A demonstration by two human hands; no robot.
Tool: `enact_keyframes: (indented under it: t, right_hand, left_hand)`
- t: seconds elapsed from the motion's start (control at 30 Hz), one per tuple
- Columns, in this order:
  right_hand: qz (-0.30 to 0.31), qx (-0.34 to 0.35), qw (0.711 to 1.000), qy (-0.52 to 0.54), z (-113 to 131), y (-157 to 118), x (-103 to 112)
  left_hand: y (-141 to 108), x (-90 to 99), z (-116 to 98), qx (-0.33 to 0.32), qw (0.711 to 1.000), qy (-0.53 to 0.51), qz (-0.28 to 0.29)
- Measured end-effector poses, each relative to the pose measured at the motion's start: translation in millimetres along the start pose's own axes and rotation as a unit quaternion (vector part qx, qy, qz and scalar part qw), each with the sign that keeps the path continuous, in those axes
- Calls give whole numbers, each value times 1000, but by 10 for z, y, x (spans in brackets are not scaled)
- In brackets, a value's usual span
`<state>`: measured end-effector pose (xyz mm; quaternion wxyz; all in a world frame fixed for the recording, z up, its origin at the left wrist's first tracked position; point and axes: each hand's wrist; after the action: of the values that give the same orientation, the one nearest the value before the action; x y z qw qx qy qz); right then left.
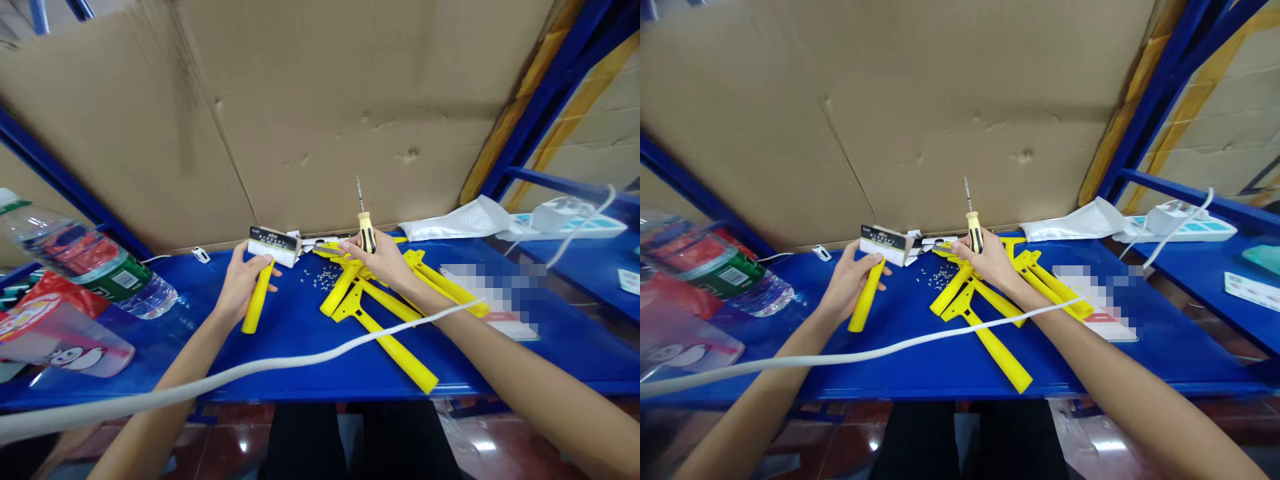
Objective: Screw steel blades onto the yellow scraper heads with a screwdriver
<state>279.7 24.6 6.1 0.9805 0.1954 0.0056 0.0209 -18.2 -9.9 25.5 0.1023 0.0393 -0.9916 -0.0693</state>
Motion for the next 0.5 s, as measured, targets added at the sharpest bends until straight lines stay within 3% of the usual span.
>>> enact_keyframes:
  t: [0.07, 0.13, 0.23, 0.33, 0.43, 0.5]
  right_hand:
    - [16, 26, 994, -108, -9, 20, 41]
    - [44, 42, 981, -185, -13, 23, 60]
    - [90, 45, 954, -283, -10, 5, 59]
    - [120, 38, 915, -383, -4, -16, 50]
    - [144, 43, 880, -450, -14, -22, 55]
    - [156, 46, 865, -474, -33, -16, 67]
  left_hand:
    - [-98, 163, 101, 22, 998, 47, -23]
    - [-208, 311, 229, 48, 993, 105, -12]
    - [-322, 498, 405, 32, 977, 211, -18]
    - [-321, 652, 507, -22, 928, 370, -24]
    - [-224, 807, 526, -30, 867, 493, -59]
    - [-157, 913, 498, -20, 854, 515, -67]
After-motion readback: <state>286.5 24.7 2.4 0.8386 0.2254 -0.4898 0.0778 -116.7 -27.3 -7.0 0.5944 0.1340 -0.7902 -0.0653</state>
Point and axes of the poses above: each hand's wrist, its own y-axis towards the middle knuckle, its own x-axis out of the back of the hand, z = x × y, and after that the axes turned 15 degrees about y, right-handed
